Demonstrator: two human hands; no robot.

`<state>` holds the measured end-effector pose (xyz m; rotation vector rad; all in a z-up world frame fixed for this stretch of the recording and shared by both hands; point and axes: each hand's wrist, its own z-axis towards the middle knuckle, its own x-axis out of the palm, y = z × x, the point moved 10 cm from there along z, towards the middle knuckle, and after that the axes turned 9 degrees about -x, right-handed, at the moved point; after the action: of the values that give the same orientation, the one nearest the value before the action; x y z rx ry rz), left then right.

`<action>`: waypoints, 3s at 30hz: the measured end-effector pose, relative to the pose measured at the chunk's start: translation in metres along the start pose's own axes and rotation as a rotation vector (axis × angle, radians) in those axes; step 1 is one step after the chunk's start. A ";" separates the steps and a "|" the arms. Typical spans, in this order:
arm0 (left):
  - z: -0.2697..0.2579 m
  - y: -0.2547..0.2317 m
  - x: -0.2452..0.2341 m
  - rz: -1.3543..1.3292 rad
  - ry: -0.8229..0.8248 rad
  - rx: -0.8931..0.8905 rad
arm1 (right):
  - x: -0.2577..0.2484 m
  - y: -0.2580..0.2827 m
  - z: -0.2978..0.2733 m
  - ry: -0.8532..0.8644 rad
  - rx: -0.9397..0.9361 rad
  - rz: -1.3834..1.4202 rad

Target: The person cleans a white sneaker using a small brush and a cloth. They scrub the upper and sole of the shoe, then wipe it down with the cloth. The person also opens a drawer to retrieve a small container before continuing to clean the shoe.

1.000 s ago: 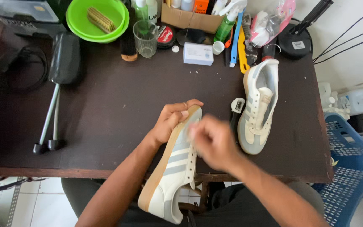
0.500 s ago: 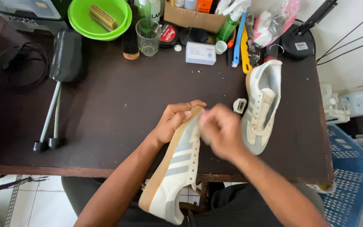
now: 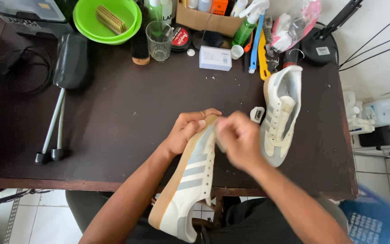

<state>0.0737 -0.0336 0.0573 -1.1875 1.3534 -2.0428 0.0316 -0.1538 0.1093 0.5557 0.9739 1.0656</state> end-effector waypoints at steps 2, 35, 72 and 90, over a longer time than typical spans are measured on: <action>0.003 0.018 -0.008 0.002 0.003 0.003 | 0.016 0.015 -0.015 0.061 0.059 0.083; 0.003 -0.003 0.001 -0.004 -0.029 -0.017 | 0.008 0.008 -0.002 0.127 0.028 0.076; 0.006 0.026 -0.010 0.041 0.071 -0.011 | -0.059 -0.021 0.005 -0.126 0.131 0.219; -0.002 0.010 0.005 0.194 0.104 0.051 | -0.039 -0.011 -0.024 0.038 0.076 0.070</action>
<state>0.0683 -0.0405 0.0500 -0.9016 1.3967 -2.0107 0.0099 -0.1953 0.1046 0.6376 1.0384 1.1079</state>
